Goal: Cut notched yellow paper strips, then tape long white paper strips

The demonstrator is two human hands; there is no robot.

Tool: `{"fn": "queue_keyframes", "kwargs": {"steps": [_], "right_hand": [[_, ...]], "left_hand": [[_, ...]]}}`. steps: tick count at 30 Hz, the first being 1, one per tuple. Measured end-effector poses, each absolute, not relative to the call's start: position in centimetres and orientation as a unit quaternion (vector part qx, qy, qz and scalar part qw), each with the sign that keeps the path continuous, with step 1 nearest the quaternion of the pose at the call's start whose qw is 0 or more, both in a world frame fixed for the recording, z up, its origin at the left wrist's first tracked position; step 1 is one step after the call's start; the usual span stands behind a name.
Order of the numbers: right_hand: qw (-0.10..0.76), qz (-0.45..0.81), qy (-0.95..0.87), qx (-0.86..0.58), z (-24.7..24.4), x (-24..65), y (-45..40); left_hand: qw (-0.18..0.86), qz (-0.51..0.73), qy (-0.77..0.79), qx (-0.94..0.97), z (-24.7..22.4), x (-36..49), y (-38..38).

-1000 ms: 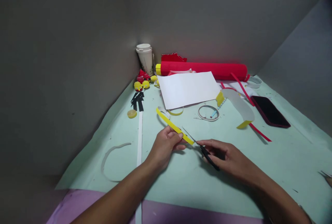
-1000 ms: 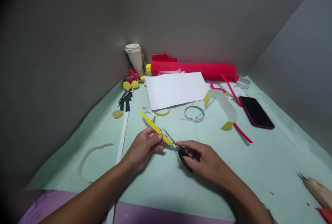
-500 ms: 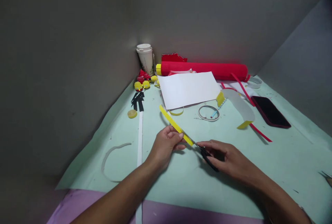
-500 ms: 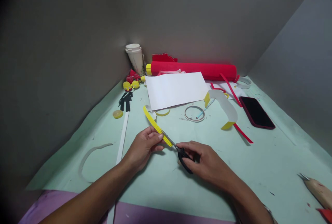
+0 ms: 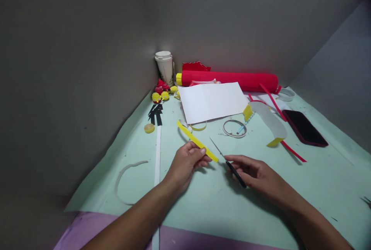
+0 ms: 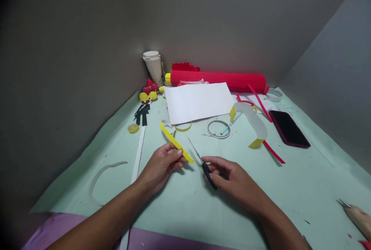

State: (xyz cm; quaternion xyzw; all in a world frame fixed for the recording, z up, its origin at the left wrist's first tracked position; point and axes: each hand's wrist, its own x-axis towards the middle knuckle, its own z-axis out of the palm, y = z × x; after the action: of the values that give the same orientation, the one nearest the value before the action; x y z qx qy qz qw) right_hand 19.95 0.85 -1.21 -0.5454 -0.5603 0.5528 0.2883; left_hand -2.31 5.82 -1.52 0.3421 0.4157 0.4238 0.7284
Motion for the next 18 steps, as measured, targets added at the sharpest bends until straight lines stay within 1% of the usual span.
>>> {"fn": "queue_keyframes", "kwargs": {"steps": [3, 8, 18], "right_hand": [[0.273, 0.575, -0.558, -0.533, -1.15, 19.87, 0.72], [0.249, 0.570, -0.568, -0.539, -0.95, 19.72, 0.60], [0.255, 0.564, -0.579, -0.530, -1.01, 19.61, 0.61]], "left_hand": [[0.726, 0.428, 0.411, 0.349, -1.49, -2.35, 5.78], [0.721, 0.424, 0.417, 0.356, -1.60, -2.48, 5.83], [0.708, 0.423, 0.420, 0.379, -1.66, -2.33, 5.75]]}}
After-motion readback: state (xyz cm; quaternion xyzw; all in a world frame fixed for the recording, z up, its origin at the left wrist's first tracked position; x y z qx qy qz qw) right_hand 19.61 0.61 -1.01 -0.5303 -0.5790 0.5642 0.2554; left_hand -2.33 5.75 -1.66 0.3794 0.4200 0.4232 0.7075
